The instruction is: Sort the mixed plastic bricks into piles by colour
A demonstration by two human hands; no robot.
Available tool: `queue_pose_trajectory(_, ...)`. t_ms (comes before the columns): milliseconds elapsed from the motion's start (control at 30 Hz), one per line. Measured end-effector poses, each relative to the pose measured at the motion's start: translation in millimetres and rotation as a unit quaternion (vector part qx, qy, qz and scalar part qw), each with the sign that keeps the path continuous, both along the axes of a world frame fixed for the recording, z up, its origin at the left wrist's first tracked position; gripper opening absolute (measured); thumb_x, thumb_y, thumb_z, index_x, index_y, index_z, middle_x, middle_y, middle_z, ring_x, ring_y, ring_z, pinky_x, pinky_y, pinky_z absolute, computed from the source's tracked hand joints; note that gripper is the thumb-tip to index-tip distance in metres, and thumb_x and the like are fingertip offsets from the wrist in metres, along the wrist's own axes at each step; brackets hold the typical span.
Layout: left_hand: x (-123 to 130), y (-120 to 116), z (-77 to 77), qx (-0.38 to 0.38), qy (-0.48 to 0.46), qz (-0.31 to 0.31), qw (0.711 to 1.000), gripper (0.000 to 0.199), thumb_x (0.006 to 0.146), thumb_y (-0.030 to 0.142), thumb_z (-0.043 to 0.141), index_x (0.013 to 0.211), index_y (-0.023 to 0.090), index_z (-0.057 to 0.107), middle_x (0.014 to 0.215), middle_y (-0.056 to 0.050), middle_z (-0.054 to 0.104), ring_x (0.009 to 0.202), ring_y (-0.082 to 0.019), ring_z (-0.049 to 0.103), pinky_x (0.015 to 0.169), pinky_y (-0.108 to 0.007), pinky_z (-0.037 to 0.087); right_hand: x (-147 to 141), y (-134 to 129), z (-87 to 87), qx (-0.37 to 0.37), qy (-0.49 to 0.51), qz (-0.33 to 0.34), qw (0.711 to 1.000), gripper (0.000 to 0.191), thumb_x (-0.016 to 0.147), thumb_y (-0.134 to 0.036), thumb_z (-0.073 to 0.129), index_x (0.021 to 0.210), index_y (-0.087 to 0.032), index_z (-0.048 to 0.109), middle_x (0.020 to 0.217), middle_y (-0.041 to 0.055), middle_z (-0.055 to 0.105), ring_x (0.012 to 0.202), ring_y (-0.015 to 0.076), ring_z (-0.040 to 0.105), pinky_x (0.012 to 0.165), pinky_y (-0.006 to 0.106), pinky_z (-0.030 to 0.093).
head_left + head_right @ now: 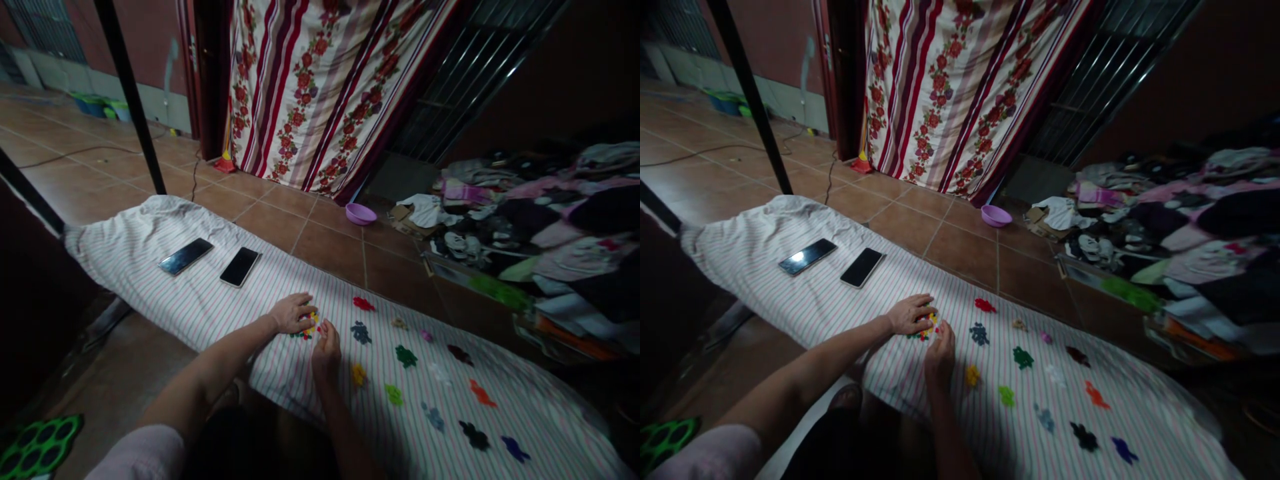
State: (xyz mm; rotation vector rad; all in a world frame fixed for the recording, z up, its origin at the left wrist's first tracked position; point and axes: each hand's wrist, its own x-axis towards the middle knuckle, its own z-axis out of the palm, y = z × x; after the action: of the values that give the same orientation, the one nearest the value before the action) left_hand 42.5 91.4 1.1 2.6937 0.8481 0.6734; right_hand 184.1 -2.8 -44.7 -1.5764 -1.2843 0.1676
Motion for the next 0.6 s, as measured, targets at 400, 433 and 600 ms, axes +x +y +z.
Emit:
queue_pose_trajectory(400, 9, -20, 1.5, -0.006, -0.001, 0.004, 1.0, 0.069, 0.082, 0.062, 0.049, 0.134, 0.016, 0.05, 0.139, -0.014, 0.053, 0.136, -0.032, 0.04, 0.109, -0.049, 0.036, 4, 0, -2.6, 0.009, 0.043, 0.02, 0.999, 0.043, 0.085, -0.025, 0.033, 0.119, -0.013, 0.057, 0.11, 0.0174, 0.066, 0.099, 0.0255, 0.066, 0.087, 0.047, 0.054)
queue_pose_trajectory(433, 12, -19, 2.6, -0.007, 0.009, 0.001, 1.0, 0.066, 0.082, 0.061, 0.05, 0.132, 0.017, 0.052, 0.138, -0.013, 0.055, 0.135, -0.032, 0.041, 0.109, -0.049, 0.036, 5, 1, -3.7, 0.01, 0.05, 0.025, 0.998, 0.043, 0.085, -0.025, 0.034, 0.119, -0.013, 0.057, 0.109, 0.0175, 0.066, 0.098, 0.0253, 0.066, 0.086, 0.046, 0.054)
queue_pose_trajectory(600, 13, -22, 2.7, -0.002, 0.016, -0.04, 0.999, 0.051, 0.086, 0.049, 0.049, 0.125, 0.017, 0.059, 0.13, -0.009, 0.061, 0.129, -0.028, 0.048, 0.113, -0.044, 0.034, 7, 3, -6.3, 0.033, 0.053, 0.025, 0.998, 0.039, 0.082, -0.022, 0.037, 0.115, -0.014, 0.058, 0.105, 0.0151, 0.064, 0.096, 0.0237, 0.066, 0.085, 0.045, 0.056)
